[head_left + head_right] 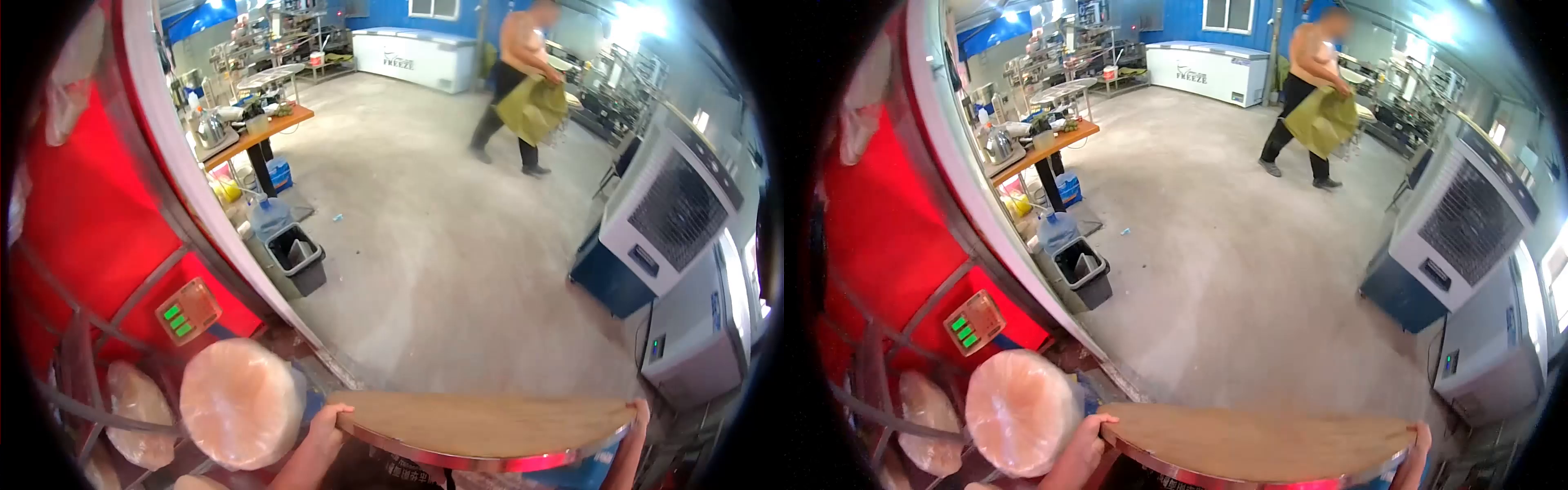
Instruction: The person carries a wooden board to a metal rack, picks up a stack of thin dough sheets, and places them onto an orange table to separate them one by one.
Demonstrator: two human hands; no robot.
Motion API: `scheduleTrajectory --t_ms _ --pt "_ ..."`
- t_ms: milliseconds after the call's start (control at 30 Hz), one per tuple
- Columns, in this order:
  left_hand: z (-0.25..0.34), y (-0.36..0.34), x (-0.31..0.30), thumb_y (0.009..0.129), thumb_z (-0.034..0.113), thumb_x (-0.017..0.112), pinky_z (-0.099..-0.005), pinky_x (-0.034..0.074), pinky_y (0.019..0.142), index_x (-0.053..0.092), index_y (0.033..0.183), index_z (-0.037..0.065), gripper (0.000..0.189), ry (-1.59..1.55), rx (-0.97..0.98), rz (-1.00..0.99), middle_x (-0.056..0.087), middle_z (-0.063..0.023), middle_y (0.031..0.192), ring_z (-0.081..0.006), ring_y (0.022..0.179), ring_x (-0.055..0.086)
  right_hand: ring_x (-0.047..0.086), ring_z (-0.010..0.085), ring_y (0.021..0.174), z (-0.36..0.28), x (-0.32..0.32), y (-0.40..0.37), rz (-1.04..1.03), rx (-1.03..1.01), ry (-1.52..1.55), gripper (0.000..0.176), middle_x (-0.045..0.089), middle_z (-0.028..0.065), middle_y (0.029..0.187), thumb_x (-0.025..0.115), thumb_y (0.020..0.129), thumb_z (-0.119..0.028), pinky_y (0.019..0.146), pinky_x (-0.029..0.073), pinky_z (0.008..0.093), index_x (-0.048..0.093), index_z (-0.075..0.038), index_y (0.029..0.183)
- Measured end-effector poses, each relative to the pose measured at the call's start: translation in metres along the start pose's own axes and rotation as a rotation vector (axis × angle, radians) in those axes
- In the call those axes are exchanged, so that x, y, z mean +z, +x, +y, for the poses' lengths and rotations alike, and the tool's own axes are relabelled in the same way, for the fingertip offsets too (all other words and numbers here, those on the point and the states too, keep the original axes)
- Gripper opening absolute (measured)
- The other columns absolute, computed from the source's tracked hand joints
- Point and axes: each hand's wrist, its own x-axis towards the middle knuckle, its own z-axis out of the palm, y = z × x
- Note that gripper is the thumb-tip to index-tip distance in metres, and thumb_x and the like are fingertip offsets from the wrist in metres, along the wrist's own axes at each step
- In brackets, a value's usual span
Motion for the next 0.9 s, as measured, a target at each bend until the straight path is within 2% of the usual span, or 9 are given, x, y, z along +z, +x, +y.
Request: scheduleTrajectory --t_ms 67,100,133,267,433,567,700,833,900 --pt "0.026 0.039 0.055 0.063 -0.003 0.052 -0.0361 0.045 0.073 0.049 0.090 -0.001 0.027 -0.016 0.012 -0.029 0.054 -0.0132 0.087 -0.0271 0.083 0.053 0.049 0.0156 0.062 -0.047 0.065 -0.019 0.030 -0.013 0.000 0.018 0.052 0.0050 0.065 0.047 0.073 -0.020 0.058 0.041 0.0296 0.049 -0.006 0.062" --pt "0.039 0.062 0.076 0.062 -0.003 0.052 -0.0363 0.045 0.073 0.049 0.090 -0.001 0.028 -0.001 0.006 -0.046 0.054 -0.0130 0.087 -0.0270 0.082 0.053 0.050 0.0177 0.060 -0.022 0.040 0.010 0.101 -0.103 -0.270 0.017 0.052 0.0047 0.062 0.046 0.068 -0.019 0.060 0.042 0.0292 0.052 -0.004 0.064" --pt "0.054 0.086 0.096 0.062 -0.004 0.053 -0.0366 0.045 0.072 0.049 0.090 -0.001 0.029 0.011 -0.002 -0.067 0.054 -0.0127 0.086 -0.0270 0.082 0.053 0.050 0.0178 0.060 -0.032 0.063 0.020 0.140 -0.044 -0.287 0.017 0.052 0.0048 0.063 0.046 0.069 -0.020 0.060 0.042 0.0292 0.052 -0.004 0.064" --pt "0.128 0.210 0.200 0.058 -0.006 0.056 -0.0361 0.046 0.065 0.050 0.087 -0.002 0.030 0.104 -0.046 -0.106 0.052 -0.0111 0.081 -0.0243 0.076 0.053 0.050 0.0178 0.061 -0.097 0.224 0.083 0.166 0.121 -0.164 0.018 0.052 0.0050 0.064 0.046 0.069 -0.020 0.061 0.042 0.0293 0.052 -0.004 0.065" --pt "0.229 0.234 0.373 0.056 -0.008 0.057 -0.0311 0.043 0.048 0.049 0.071 -0.003 0.017 0.114 0.002 -0.110 0.050 -0.0087 0.066 -0.0209 0.059 0.052 0.050 0.0179 0.062 -0.171 0.384 0.172 0.094 0.199 -0.124 0.018 0.052 0.0053 0.065 0.046 0.069 -0.020 0.061 0.042 0.0294 0.052 -0.004 0.067" --pt "0.307 0.293 0.470 0.056 -0.008 0.057 -0.0277 0.036 0.040 0.047 0.058 0.000 0.013 0.191 0.070 -0.150 0.045 -0.0050 0.053 -0.0160 0.047 0.048 0.050 0.0180 0.063 -0.200 0.510 0.243 0.015 0.211 -0.114 0.018 0.052 0.0056 0.066 0.046 0.069 -0.021 0.062 0.042 0.0295 0.052 -0.004 0.068" --pt "0.402 0.387 0.544 0.055 -0.007 0.057 -0.0279 0.035 0.039 0.046 0.055 0.002 0.015 0.235 0.023 -0.068 0.043 -0.0037 0.050 -0.0149 0.043 0.043 0.050 0.0181 0.064 -0.221 0.644 0.330 -0.052 0.194 -0.106 0.019 0.052 0.0058 0.067 0.046 0.069 -0.021 0.062 0.042 0.0296 0.052 -0.003 0.069" --pt "0.550 0.433 0.599 0.055 -0.006 0.057 -0.0288 0.038 0.044 0.048 0.068 0.002 0.018 0.080 0.108 -0.037 0.047 -0.0079 0.064 -0.0174 0.055 0.049 0.050 0.0182 0.064 -0.262 0.785 0.407 -0.101 0.215 -0.105 0.019 0.053 0.0060 0.068 0.046 0.069 -0.022 0.062 0.042 0.0296 0.052 -0.003 0.071" --pt "0.634 0.440 0.618 0.057 -0.009 0.056 -0.0309 0.042 0.049 0.049 0.073 0.001 0.020 -0.001 0.286 -0.069 0.048 -0.0077 0.068 -0.0186 0.059 0.050 0.051 0.0182 0.065 -0.280 0.855 0.448 -0.136 0.208 -0.109 0.019 0.053 0.0062 0.068 0.046 0.069 -0.022 0.063 0.042 0.0297 0.052 -0.003 0.071"
